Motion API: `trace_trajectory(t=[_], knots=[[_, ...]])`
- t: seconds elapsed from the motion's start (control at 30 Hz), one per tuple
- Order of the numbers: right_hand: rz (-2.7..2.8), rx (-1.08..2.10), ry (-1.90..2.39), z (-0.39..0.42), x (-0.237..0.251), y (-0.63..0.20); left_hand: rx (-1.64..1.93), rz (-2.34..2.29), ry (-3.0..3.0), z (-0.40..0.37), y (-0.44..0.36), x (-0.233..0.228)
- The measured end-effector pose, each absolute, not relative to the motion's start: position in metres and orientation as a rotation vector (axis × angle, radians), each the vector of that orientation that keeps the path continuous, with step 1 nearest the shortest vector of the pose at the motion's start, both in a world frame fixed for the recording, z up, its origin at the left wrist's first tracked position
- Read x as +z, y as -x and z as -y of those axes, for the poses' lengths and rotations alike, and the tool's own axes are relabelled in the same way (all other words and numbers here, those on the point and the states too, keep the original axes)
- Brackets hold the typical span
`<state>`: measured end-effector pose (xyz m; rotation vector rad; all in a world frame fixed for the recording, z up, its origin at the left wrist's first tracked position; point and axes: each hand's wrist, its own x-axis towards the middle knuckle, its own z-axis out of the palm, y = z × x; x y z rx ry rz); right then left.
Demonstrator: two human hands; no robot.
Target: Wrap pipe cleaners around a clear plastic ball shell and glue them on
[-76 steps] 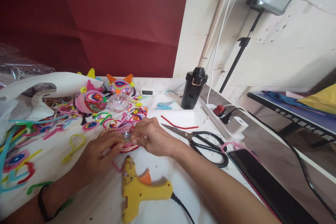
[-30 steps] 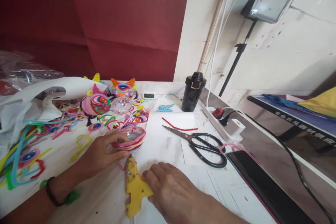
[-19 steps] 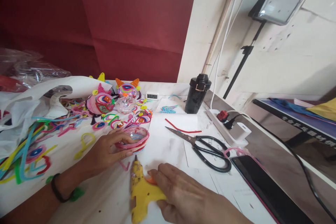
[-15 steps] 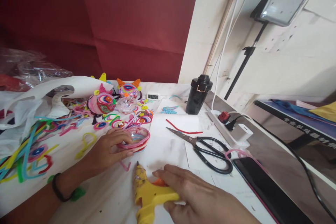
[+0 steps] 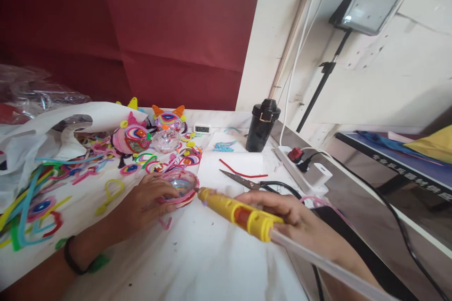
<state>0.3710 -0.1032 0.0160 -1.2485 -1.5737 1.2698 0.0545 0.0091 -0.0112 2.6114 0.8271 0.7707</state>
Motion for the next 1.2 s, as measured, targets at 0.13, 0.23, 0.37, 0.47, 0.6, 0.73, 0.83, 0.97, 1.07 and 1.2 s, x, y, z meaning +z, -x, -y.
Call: trace_trajectory(t=[0.13,0.23,0.37,0.47,0.6,0.73,0.83,0.97,1.07,1.2], knots=[[1.493,1.267,1.04,0.097,0.012,-0.365,0.732,-0.801,-2.688,-0.009,-0.052,-0.014],[1.423,1.299,0.97,0.093,0.012,-0.357,0.696,-0.775,-2.784,-0.007,-0.052,-0.013],[1.388,1.367,0.933,0.091,0.011,-0.353,0.681,-0.698,-2.894,-0.004,-0.054,-0.008],[1.372,1.387,0.943,0.09,0.007,-0.353,0.638,-0.632,-2.949,-0.002,-0.055,-0.006],[1.356,1.387,0.951,0.089,0.003,-0.354,0.576,-0.591,-3.02,0.0,-0.056,-0.006],[1.35,1.262,1.074,0.086,0.003,-0.354,0.568,-0.551,-3.065,0.001,-0.057,-0.008],[1.42,1.09,1.205,0.084,0.001,-0.354,0.635,-0.532,-3.06,0.002,-0.058,-0.009],[1.568,0.93,1.291,0.084,-0.006,-0.349,0.777,-0.569,-2.992,0.001,-0.059,-0.013],[1.726,0.766,1.327,0.086,-0.01,-0.345,0.908,-0.67,-2.938,-0.004,-0.059,-0.018],[1.96,0.49,1.371,0.087,-0.011,-0.346,0.913,-0.919,-2.853,-0.01,-0.055,-0.022]])
